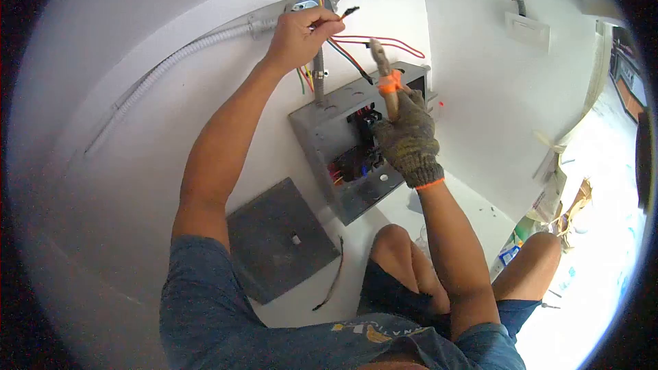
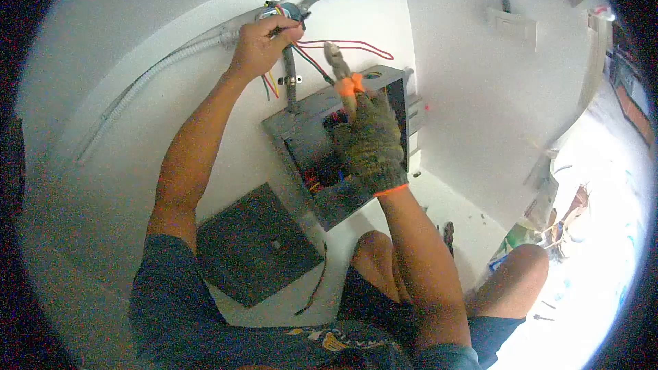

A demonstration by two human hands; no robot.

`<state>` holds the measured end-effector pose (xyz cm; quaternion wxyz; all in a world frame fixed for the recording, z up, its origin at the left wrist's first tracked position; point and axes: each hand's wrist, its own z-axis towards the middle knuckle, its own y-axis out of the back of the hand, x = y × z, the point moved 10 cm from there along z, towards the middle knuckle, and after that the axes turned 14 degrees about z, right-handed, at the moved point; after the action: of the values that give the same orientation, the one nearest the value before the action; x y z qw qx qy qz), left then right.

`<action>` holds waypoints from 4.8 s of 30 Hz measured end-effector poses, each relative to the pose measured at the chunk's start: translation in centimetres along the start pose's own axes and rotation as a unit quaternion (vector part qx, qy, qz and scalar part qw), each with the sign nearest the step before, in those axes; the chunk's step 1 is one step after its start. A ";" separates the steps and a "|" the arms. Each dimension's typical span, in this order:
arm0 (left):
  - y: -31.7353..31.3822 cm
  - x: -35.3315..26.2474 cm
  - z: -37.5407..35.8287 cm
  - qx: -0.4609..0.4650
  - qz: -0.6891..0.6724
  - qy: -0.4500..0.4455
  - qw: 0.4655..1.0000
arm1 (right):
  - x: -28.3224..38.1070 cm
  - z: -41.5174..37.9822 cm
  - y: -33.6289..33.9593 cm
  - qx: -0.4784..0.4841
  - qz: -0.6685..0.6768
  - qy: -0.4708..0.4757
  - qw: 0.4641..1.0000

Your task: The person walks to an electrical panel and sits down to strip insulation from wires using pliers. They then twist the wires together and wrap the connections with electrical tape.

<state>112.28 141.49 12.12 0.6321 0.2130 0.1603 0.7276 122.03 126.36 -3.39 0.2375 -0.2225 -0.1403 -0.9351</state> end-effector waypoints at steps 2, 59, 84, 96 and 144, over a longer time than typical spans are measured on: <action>-0.2 0.6 0.4 0.014 -0.008 0.023 1.000 | -0.3 0.9 -1.6 0.082 -0.049 -0.009 0.995; -1.1 -1.4 1.1 0.074 0.186 -0.037 0.979 | 1.5 16.9 -4.6 0.065 0.064 0.081 0.993; -0.1 -3.0 -2.3 -0.004 0.140 -0.064 0.988 | -5.4 20.3 -2.6 0.037 -0.023 0.029 0.999; -2.3 -4.1 -1.1 0.004 0.232 -0.136 0.963 | -3.3 15.4 -3.0 0.100 -0.099 0.067 0.988; -6.7 1.7 3.5 0.256 0.022 0.180 0.949 | -7.6 -3.5 3.4 -0.004 0.645 -0.233 0.728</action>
<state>119.59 144.03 11.97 0.5007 0.2364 0.4480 0.7019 128.48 125.09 -9.52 0.7422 -0.4715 -0.0107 -0.4762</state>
